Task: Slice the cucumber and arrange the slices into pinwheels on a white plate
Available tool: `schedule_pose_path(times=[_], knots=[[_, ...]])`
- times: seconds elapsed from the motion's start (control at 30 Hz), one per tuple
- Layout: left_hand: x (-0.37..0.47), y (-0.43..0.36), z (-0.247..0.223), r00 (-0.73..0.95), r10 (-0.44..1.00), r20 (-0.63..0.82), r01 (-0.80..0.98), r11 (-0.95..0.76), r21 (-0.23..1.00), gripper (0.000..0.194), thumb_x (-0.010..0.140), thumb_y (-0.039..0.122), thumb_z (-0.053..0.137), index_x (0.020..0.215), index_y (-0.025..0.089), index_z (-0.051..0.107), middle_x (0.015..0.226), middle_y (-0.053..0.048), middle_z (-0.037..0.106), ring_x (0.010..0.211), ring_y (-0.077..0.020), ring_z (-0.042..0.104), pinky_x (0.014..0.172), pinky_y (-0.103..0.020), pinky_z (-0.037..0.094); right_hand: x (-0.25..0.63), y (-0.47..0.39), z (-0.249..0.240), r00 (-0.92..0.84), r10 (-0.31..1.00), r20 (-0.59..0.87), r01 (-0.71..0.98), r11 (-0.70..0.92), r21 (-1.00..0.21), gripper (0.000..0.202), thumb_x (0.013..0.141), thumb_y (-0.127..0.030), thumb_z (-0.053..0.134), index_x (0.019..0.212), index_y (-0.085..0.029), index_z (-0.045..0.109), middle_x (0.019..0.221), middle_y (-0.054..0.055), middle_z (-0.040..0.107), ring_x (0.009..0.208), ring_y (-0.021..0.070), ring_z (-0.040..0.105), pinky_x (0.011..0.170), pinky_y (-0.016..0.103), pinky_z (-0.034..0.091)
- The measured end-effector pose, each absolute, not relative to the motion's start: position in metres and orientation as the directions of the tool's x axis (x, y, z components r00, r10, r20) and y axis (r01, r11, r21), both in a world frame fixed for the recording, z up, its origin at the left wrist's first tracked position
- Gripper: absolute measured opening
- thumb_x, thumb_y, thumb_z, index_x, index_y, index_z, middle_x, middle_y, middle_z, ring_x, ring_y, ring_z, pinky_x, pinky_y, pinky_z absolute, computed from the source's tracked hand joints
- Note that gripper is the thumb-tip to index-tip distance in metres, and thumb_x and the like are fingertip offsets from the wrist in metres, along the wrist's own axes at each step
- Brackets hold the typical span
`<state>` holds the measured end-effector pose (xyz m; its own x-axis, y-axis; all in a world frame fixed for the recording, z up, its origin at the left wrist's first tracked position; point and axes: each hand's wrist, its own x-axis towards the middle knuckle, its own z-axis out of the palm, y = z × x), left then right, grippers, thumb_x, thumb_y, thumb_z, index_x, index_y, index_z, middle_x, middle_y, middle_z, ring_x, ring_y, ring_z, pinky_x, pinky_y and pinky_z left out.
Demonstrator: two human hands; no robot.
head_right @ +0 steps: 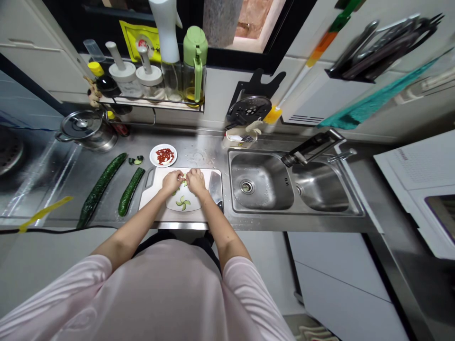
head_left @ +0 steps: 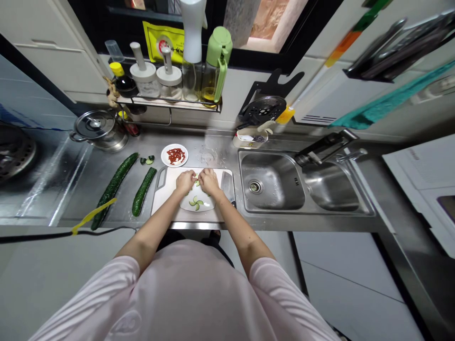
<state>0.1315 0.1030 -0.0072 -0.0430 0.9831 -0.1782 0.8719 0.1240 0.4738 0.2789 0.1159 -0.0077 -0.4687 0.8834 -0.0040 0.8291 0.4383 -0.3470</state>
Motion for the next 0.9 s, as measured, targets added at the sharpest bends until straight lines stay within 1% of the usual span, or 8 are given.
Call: schedule_pose_path(times=[0.43, 0.63, 0.9], knots=[[0.13, 0.1034, -0.0095, -0.03, 0.987, -0.157, 0.869, 0.103, 0.483, 0.016, 0.082, 0.026, 0.058, 0.097, 0.026, 0.064, 0.096, -0.003, 0.069, 0.087, -0.0184, 0.06, 0.07, -0.027, 0.041, 0.2794, 0.1152, -0.0074, -0.462, 0.887, -0.017, 0.833, 0.428, -0.351, 0.018, 0.092, -0.023, 0.048, 0.1, -0.019, 0.064, 0.112, 0.011, 0.052, 0.107, 0.0265, 0.038, 0.089, 0.038, 0.034], [0.1295, 0.1026, -0.0073, -0.043, 0.982, -0.181, 0.865, 0.127, 0.485, 0.017, 0.082, 0.025, 0.058, 0.098, 0.026, 0.064, 0.096, -0.003, 0.069, 0.09, -0.0186, 0.061, 0.074, -0.027, 0.041, 0.2825, 0.1152, -0.0075, -0.455, 0.891, 0.008, 0.829, 0.426, -0.363, 0.019, 0.092, -0.024, 0.047, 0.099, -0.019, 0.064, 0.11, 0.011, 0.053, 0.106, 0.0261, 0.038, 0.088, 0.036, 0.034], [0.1288, 0.0997, -0.004, -0.042, 0.986, -0.161, 0.854, 0.119, 0.506, 0.018, 0.082, 0.023, 0.058, 0.099, 0.026, 0.065, 0.095, -0.004, 0.069, 0.092, -0.0196, 0.061, 0.076, -0.028, 0.042, 0.2866, 0.1113, -0.0094, -0.427, 0.903, 0.036, 0.834, 0.409, -0.37, 0.019, 0.092, -0.025, 0.047, 0.098, -0.02, 0.064, 0.109, 0.01, 0.053, 0.105, 0.0254, 0.038, 0.088, 0.036, 0.035]])
